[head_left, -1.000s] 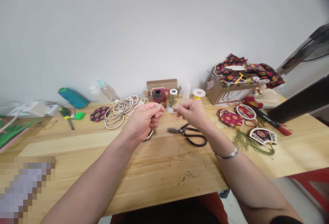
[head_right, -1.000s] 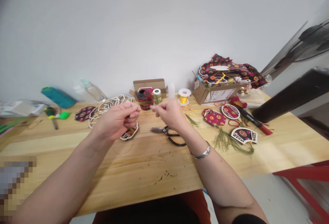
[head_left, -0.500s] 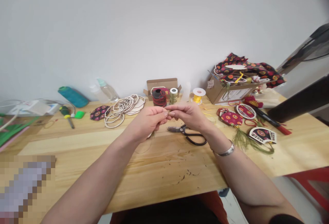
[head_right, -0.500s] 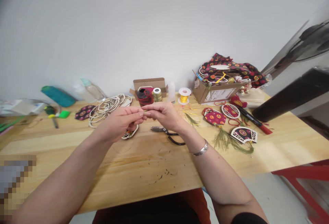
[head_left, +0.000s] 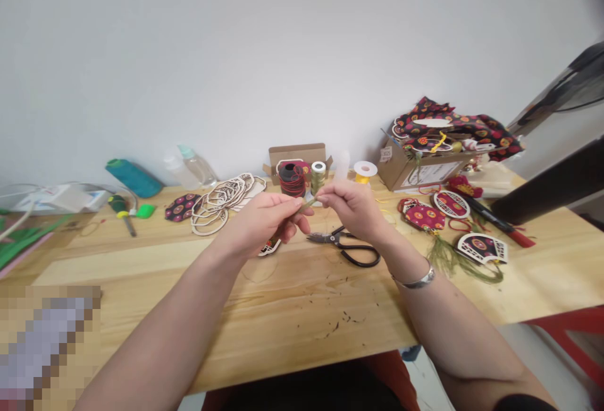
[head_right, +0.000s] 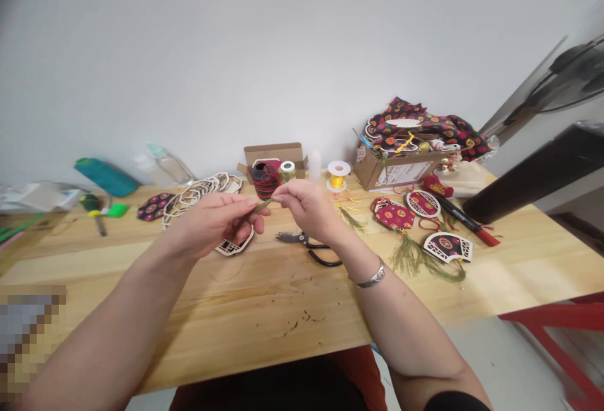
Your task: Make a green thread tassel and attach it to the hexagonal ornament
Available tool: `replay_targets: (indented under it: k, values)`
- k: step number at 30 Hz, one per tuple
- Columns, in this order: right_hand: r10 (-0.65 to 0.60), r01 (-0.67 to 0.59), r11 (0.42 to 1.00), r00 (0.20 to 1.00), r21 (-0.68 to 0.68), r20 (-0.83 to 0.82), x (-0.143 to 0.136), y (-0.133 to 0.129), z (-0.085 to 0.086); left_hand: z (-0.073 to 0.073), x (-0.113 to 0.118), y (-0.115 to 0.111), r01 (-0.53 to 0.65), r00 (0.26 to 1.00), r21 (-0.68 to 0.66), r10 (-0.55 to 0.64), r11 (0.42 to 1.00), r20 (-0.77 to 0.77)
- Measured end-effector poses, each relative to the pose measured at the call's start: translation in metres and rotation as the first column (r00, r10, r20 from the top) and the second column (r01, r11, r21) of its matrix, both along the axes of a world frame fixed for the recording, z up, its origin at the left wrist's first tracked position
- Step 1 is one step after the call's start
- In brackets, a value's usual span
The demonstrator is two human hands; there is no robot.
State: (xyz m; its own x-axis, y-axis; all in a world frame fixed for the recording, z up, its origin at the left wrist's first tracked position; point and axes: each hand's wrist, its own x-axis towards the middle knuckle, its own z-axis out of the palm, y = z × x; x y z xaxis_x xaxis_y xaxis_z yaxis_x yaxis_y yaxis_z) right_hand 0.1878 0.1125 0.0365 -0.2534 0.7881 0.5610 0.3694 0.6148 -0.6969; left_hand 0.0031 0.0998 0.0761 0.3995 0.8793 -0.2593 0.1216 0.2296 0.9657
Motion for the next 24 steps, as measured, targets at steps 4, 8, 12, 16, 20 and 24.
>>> replay_targets:
  k: [4, 8, 12, 16, 20, 24]
  values:
    - [-0.018, 0.010, 0.997, 0.995, -0.073, -0.101, 0.004, -0.002, 0.007, 0.004, -0.013, 0.006, -0.014, 0.990, 0.106, 0.029, 0.994, -0.137]
    - [-0.008, -0.007, 0.995, 0.990, -0.100, -0.144, 0.005, -0.006, 0.014, 0.005, -0.022, 0.012, -0.217, 0.804, 0.664, 0.517, 0.716, -0.295]
    - [0.019, -0.027, 0.995, 0.996, -0.094, -0.085, -0.002, -0.013, 0.018, 0.007, -0.018, 0.000, -0.185, 0.825, 0.805, 0.534, 0.563, -0.184]
    - [0.075, -0.075, 0.995, 0.997, -0.059, -0.001, -0.013, -0.019, 0.020, 0.005, -0.004, -0.024, -0.228, 0.951, 0.615, 0.307, 0.755, -0.025]
    - [0.099, -0.093, 0.993, 0.992, -0.072, 0.077, -0.021, -0.023, 0.021, -0.010, 0.003, -0.037, -0.285, 0.958, 0.394, 0.272, 0.874, 0.091]
    - [0.062, -0.054, 0.993, 0.995, -0.104, 0.083, -0.023, -0.021, 0.015, -0.028, 0.002, -0.039, -0.347, 0.937, 0.372, 0.330, 0.861, 0.111]
